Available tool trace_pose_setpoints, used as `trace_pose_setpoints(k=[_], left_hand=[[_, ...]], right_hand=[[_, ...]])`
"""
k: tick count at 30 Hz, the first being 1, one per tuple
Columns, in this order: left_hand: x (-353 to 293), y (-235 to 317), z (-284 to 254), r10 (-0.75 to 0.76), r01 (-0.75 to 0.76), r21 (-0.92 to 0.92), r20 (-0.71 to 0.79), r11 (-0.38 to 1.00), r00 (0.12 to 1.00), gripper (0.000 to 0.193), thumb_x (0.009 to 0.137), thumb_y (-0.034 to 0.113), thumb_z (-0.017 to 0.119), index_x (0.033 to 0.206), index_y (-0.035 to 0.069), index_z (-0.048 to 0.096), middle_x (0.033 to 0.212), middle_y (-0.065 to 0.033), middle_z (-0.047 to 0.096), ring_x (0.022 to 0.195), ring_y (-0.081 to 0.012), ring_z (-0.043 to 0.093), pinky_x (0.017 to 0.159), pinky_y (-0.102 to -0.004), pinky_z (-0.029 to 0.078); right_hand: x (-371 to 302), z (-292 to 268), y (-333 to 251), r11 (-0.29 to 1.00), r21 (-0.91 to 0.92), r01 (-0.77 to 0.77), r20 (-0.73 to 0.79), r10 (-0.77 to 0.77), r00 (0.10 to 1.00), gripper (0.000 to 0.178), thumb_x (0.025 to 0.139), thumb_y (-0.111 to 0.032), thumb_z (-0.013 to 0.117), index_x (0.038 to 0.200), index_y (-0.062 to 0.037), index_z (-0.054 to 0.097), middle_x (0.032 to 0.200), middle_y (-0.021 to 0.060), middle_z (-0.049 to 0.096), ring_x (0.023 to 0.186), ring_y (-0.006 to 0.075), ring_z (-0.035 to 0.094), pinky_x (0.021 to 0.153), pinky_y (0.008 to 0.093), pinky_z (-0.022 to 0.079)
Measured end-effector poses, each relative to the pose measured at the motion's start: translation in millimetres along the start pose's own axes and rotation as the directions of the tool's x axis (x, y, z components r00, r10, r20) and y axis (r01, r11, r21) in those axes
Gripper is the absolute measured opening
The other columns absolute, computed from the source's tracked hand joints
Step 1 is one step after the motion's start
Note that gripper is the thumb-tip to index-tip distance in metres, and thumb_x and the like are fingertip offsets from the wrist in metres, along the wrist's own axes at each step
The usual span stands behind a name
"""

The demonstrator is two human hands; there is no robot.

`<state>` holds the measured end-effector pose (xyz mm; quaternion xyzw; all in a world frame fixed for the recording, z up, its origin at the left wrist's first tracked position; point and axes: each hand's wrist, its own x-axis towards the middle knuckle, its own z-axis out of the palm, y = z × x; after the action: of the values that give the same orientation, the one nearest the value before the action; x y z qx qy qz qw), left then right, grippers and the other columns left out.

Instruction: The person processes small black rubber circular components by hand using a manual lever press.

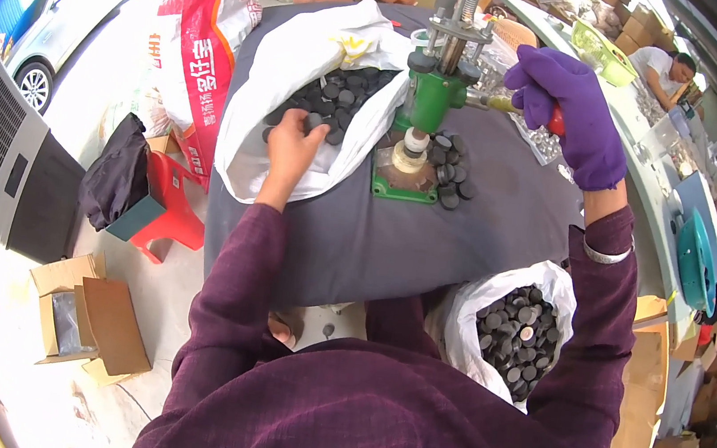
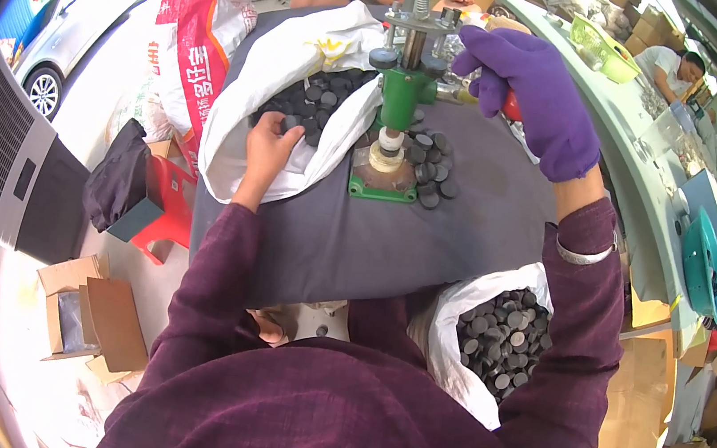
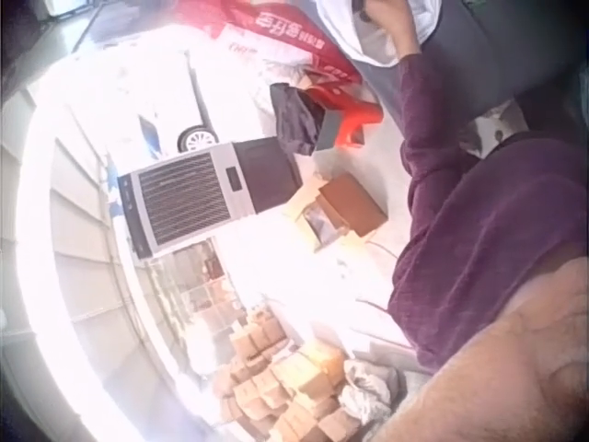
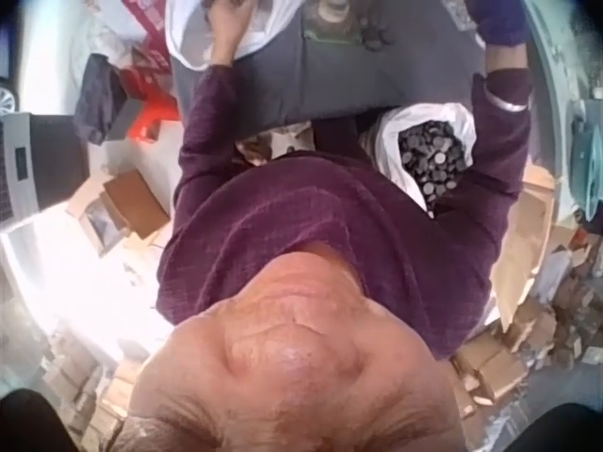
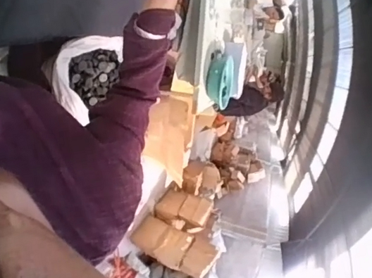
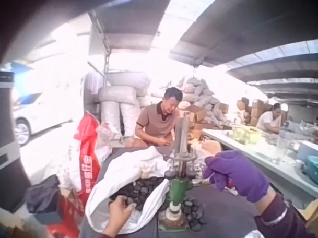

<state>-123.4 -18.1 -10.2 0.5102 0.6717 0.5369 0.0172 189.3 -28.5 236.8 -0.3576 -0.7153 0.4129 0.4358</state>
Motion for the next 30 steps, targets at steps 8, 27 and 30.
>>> trace_pose_setpoints(k=[8, 27, 30], left_hand=[[-46.1, 60.5, 54.0, 0.168, -0.120, -0.145, 0.385, 0.982, 0.908, 0.037, 0.069, 0.017, 0.077, 0.098, 0.000, 0.063, 0.075, -0.0152, 0.067, 0.068, -0.0272, 0.065, 0.063, -0.0354, 0.051], [-47.4, 87.6, 96.6, 0.081, -0.078, -0.024, 0.256, 0.997, 0.963, 0.042, 0.061, 0.024, 0.082, 0.094, 0.003, 0.067, 0.100, -0.0100, 0.059, 0.102, -0.0306, 0.051, 0.087, -0.0419, 0.042], [-47.3, 84.1, 93.5, 0.069, -0.067, -0.016, 0.242, 0.998, 0.968, 0.046, 0.061, 0.023, 0.082, 0.099, 0.002, 0.065, 0.100, -0.0117, 0.059, 0.102, -0.0312, 0.052, 0.087, -0.0417, 0.043]], right_hand=[[1.8, -1.0, 0.3, 0.995, -0.057, 0.083, 0.061, -0.080, 0.995, 0.034, 0.093, -0.026, 0.054, 0.082, 0.0043, 0.064, 0.050, 0.0019, 0.049, 0.052, 0.0102, 0.051, 0.060, 0.0236, 0.046], [-21.5, -1.9, 15.1, 0.991, -0.131, 0.017, 0.077, -0.007, 0.997, 0.024, 0.090, -0.024, 0.059, 0.082, -0.0023, 0.067, 0.073, 0.0001, 0.060, 0.053, 0.0045, 0.049, 0.049, 0.0198, 0.036], [-37.1, 14.6, 19.0, 0.985, -0.170, 0.021, 0.008, -0.020, 1.000, 0.027, 0.092, -0.021, 0.052, 0.081, 0.0005, 0.064, 0.056, 0.0009, 0.053, 0.049, 0.0062, 0.048, 0.048, 0.0218, 0.037]])
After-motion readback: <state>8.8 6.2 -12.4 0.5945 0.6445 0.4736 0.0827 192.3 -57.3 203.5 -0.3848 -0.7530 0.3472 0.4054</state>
